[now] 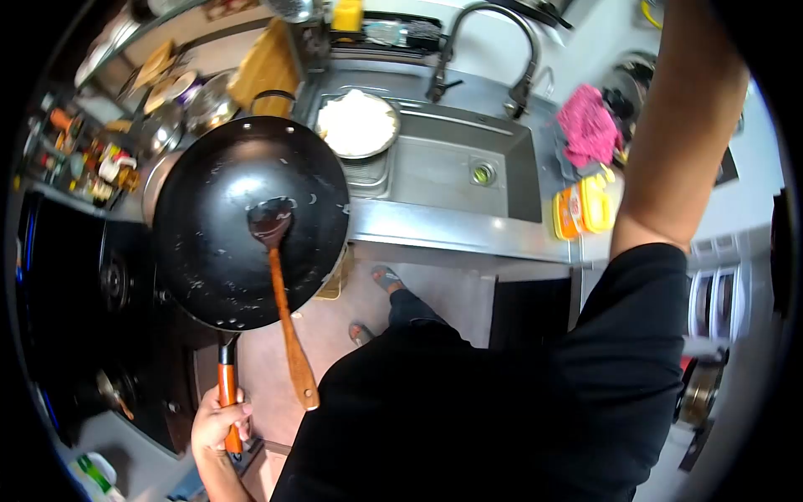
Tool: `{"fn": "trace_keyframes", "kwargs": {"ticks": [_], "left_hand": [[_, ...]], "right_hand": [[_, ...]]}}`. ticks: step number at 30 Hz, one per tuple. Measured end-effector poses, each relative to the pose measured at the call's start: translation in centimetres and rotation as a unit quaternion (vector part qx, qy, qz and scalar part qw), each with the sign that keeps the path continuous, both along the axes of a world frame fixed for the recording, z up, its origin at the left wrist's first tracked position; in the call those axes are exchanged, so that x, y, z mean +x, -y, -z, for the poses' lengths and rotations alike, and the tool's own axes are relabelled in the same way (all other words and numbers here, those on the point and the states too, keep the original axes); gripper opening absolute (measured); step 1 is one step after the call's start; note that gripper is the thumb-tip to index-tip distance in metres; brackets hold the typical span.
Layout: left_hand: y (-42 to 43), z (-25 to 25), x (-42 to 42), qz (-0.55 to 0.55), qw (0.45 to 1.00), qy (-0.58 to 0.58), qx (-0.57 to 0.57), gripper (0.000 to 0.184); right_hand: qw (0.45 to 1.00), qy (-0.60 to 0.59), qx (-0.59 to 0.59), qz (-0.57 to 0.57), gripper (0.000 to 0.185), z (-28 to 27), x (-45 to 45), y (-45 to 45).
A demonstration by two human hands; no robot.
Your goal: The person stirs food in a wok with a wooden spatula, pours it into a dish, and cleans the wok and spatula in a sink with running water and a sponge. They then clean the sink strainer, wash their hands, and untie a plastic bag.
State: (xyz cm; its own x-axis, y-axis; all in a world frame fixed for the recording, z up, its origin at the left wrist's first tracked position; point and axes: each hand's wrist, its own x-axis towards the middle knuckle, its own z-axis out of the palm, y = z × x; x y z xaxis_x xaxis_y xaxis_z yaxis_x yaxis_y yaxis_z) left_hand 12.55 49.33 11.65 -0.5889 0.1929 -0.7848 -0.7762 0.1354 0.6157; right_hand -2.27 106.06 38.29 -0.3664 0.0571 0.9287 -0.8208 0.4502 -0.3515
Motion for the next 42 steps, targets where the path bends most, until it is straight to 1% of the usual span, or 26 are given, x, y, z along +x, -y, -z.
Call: {"fn": "trace_keyframes", "kwargs": {"ticks": [1,2,3,4,7,8,9,12,15,16,18,19,21,23,25,27,29,30,33,35,36,37,38,39,40,42], "left_hand": [[-1.9,0.5,-1.0,0.042,0.999,-0.001,-0.017,0.025],[1.5,0.9,-1.9,0.081,0.997,0.002,0.017,0.025],[0.1,1.0,-3.1,0.106,0.994,0.006,0.030,0.025],[-4.1,0.8,-4.5,0.128,0.992,0.017,0.012,0.025],[-9.7,3.1,-8.2,0.232,0.972,0.032,0.016,0.026],[-11.4,3.7,-9.2,0.249,0.968,0.041,0.016,0.026],[-13.1,4.1,-10.4,0.268,0.961,0.051,0.041,0.027],[-20.3,6.1,-13.1,0.309,0.947,0.077,0.051,0.027],[-26.0,8.3,-15.5,0.363,0.927,0.093,0.030,0.026],[-27.6,9.1,-16.2,0.376,0.922,0.088,0.026,0.026],[-30.7,10.4,-17.5,0.382,0.915,0.114,0.058,0.025],[-31.8,11.0,-18.4,0.377,0.912,0.143,0.075,0.025],[-33.1,14.9,-19.9,0.428,0.897,0.092,0.065,0.024],[-34.8,16.7,-21.4,0.438,0.891,0.087,0.080,0.023],[-36.0,18.4,-22.6,0.443,0.891,0.077,0.065,0.021],[-36.9,19.5,-24.1,0.457,0.879,0.078,0.109,0.019],[-37.2,20.6,-25.1,0.462,0.878,0.069,0.101,0.016],[-37.1,21.0,-25.5,0.465,0.878,0.060,0.103,0.016],[-36.8,22.3,-26.9,0.491,0.865,0.048,0.090,0.015],[-37.1,23.3,-27.3,0.502,0.861,0.046,0.075,0.016],[-37.2,23.6,-27.3,0.510,0.857,0.038,0.061,0.016],[-37.3,23.6,-27.5,0.514,0.854,0.041,0.062,0.017],[-37.3,23.5,-27.9,0.519,0.852,0.044,0.061,0.017],[-37.2,23.5,-28.3,0.521,0.850,0.045,0.059,0.017],[-36.8,24.4,-28.7,0.516,0.853,0.043,0.068,0.019],[-37.1,23.5,-29.2,0.519,0.853,0.031,0.054,0.019]], "right_hand": [[1.000,-0.003,-0.019,-0.002,0.041,2.2,2.8,-1.4],[1.000,-0.006,-0.010,-0.001,0.040,2.0,6.4,2.3],[1.000,-0.011,-0.021,-0.005,0.038,3.7,8.6,1.7],[0.999,-0.009,-0.043,-0.005,0.037,6.1,10.0,-0.5],[0.995,0.011,-0.103,0.003,0.032,12.1,14.0,-2.3],[0.991,0.029,-0.130,0.009,0.031,13.9,15.1,-2.5],[0.982,0.060,-0.179,0.027,0.022,15.2,15.1,-2.2],[0.950,0.147,-0.266,0.072,0.021,20.3,15.8,-6.0],[0.921,0.202,-0.326,0.066,0.019,24.5,16.0,-8.0],[0.906,0.262,-0.324,0.077,0.017,25.6,15.5,-8.1],[0.877,0.387,-0.278,0.064,0.016,27.0,13.8,-8.7],[0.869,0.450,-0.189,0.084,0.018,28.3,11.9,-9.3],[0.878,0.462,0.004,0.124,0.024,31.2,7.2,-11.4],[0.916,0.348,0.099,0.175,0.034,36.5,0.7,-13.3],[0.881,0.396,0.152,0.211,0.040,38.8,-5.6,-14.9],[0.892,0.257,0.245,0.279,0.047,43.7,-11.9,-16.8],[0.873,0.257,0.242,0.336,0.042,47.1,-16.1,-17.9],[0.864,0.256,0.241,0.361,0.040,47.0,-17.1,-17.4],[0.834,0.420,0.138,0.328,0.031,46.0,-17.6,-15.8],[0.766,0.534,0.127,0.334,0.026,44.6,-17.3,-13.9],[0.804,0.486,0.107,0.325,0.031,45.3,-16.3,-12.5],[0.823,0.425,0.092,0.365,0.044,46.2,-15.4,-10.7],[0.831,0.437,0.047,0.340,0.062,46.6,-14.5,-9.8],[0.839,0.412,0.037,0.354,0.069,47.0,-13.2,-8.7],[0.840,0.413,0.032,0.350,0.072,45.9,-11.1,-7.3],[0.877,0.403,-0.048,0.257,0.066,44.3,-5.5,-4.0]]}}
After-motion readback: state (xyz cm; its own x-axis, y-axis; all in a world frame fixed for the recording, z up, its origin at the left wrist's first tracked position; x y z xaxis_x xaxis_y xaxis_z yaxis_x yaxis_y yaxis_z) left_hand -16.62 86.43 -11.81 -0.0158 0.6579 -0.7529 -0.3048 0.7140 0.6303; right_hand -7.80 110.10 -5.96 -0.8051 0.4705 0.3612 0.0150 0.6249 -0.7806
